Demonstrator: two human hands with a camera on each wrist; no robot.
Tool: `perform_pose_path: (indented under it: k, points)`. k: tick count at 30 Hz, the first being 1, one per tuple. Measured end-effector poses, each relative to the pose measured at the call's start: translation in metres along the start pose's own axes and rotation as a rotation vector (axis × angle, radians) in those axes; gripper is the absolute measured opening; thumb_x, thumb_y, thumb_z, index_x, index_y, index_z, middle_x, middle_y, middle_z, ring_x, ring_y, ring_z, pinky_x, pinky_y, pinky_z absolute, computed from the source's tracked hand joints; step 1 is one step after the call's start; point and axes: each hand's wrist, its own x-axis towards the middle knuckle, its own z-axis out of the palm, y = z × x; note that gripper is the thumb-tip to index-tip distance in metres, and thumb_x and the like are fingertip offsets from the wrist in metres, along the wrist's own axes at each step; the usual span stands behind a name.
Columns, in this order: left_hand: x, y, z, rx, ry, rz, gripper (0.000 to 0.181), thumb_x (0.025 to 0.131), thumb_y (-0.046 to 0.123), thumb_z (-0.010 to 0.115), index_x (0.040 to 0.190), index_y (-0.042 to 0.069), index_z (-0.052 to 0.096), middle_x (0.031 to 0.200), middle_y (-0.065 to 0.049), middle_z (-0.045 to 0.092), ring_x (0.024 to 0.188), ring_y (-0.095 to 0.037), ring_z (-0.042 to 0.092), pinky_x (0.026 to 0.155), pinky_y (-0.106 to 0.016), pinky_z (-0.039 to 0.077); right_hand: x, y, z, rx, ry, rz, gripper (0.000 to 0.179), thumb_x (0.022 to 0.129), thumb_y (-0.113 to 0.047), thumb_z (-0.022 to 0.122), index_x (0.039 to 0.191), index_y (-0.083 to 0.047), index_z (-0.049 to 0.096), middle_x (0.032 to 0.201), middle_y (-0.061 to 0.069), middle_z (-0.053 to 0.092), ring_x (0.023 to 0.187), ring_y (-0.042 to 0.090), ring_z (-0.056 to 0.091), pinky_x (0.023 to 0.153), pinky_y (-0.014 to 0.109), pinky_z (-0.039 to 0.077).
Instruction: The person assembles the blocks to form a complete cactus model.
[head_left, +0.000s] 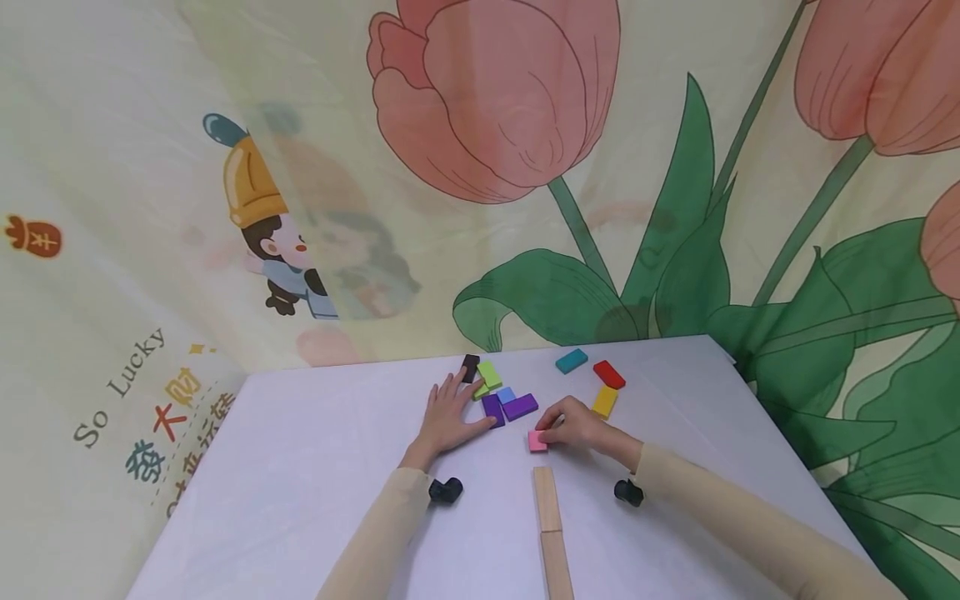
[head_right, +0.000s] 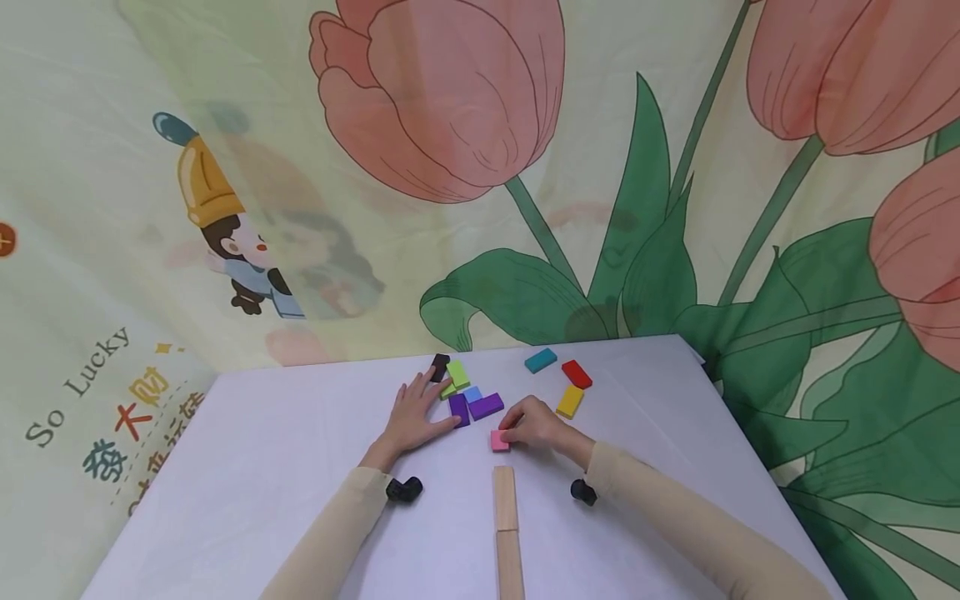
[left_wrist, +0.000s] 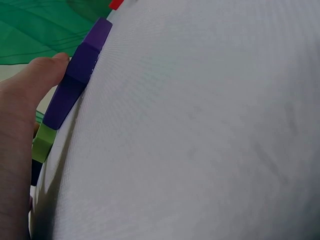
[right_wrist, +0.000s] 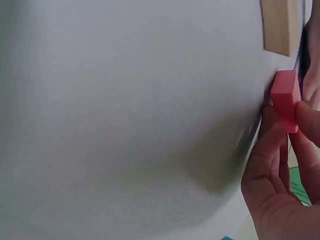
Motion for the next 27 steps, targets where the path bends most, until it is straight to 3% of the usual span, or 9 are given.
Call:
perform_pose_path:
  k: [17, 27]
  points:
    - [0.001, 0.001, 0.0, 0.006, -0.009, -0.006, 0.081, 0.084, 0.067, 0.055, 0.152, 0.024, 0.041, 0.163, -0.011, 0.018, 0.148, -0.039, 0.015, 0.116, -0.061, 0.011, -0.01, 0.015, 0.004, -0.013, -0.063, -0.107, 0.007, 0.085, -0.008, 0.077, 0.091, -0.007, 0.076, 0.081, -0.002, 0.065, 0.078, 0.015, 0.056, 0.072, 0.025, 0.055]
    - [0.0, -0.001, 0.002, 0.005, -0.001, -0.004, 0.082, 0.084, 0.068, 0.055, 0.151, 0.024, 0.041, 0.163, -0.011, 0.018, 0.148, -0.038, 0.015, 0.116, -0.061, 0.01, -0.013, 0.016, 0.004, 0.008, -0.081, -0.112, 0.008, 0.085, -0.007, 0.076, 0.092, -0.006, 0.076, 0.081, -0.001, 0.065, 0.076, 0.014, 0.057, 0.072, 0.026, 0.056]
